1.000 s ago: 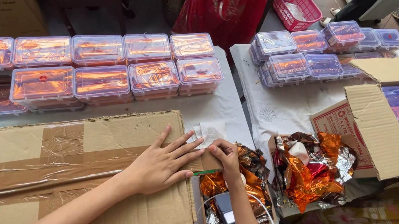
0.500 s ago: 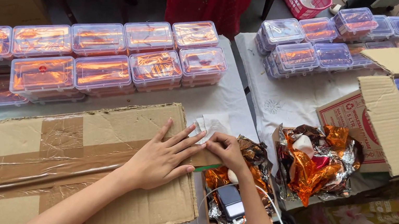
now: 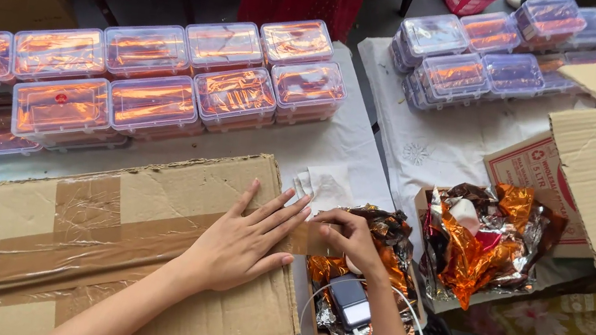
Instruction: The person tapes a cardboard box on a table using brown packing tape. They smooth the tape, apply strips across the top and sides, and cut the tape with their hands. The person also briefly touches plastic containers on the table.
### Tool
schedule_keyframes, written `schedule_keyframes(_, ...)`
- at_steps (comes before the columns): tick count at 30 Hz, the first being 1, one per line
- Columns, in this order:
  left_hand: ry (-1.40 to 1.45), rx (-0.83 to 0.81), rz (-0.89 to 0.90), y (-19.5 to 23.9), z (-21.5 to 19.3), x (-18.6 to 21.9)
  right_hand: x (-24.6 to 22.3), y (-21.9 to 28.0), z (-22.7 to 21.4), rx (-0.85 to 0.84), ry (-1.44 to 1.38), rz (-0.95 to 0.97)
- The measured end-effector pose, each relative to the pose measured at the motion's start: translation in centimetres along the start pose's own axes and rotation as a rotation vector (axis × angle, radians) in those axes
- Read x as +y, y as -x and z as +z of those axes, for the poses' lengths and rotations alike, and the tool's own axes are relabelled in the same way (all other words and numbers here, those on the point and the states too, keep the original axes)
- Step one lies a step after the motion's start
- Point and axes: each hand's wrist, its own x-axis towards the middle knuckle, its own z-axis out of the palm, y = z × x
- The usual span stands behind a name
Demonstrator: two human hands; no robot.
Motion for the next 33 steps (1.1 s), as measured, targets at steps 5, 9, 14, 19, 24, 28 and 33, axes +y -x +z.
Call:
schedule_keyframes(5,-0.014,-0.009,-0.008,-0.1,-0.2,0.2,0.7,1.6,-0.6,0.037,-0.171,0.180)
schedule_keyframes(9,-0.034,0.001,-0.007,-0.1,-0.3,0.2,2.3,0.4,-1.3,0.105,-0.196,0.001)
schedule_keyframes(14,-0.068,0.032,0.003,-0.2,-0.4,0.3,0.9,-0.8,-0.6,-0.043,-0.032,0.082)
schedule_keyframes(19,-0.003,-0.004,-0.039,-0.2,-0.5,0.3,0.2,0.1,0.0,-0.021,-0.038,0.256)
schedule_keyframes(24,0.074,-0.033,-0.095,-0.1,-0.7,0.2,-3.8,1.2,0.4,0.317,0.467,-0.218)
schedule_keyframes(28,0.152,0.008,-0.147,0.3,0.0,0.3,-6.2,2.6,1.7,0.468,0.705,-0.344)
schedule_keyframes(33,0.342,0.188,-0.187,1.0,1.7,0.1,-7.3,4.1,3.0,0.722,1.078,-0.465)
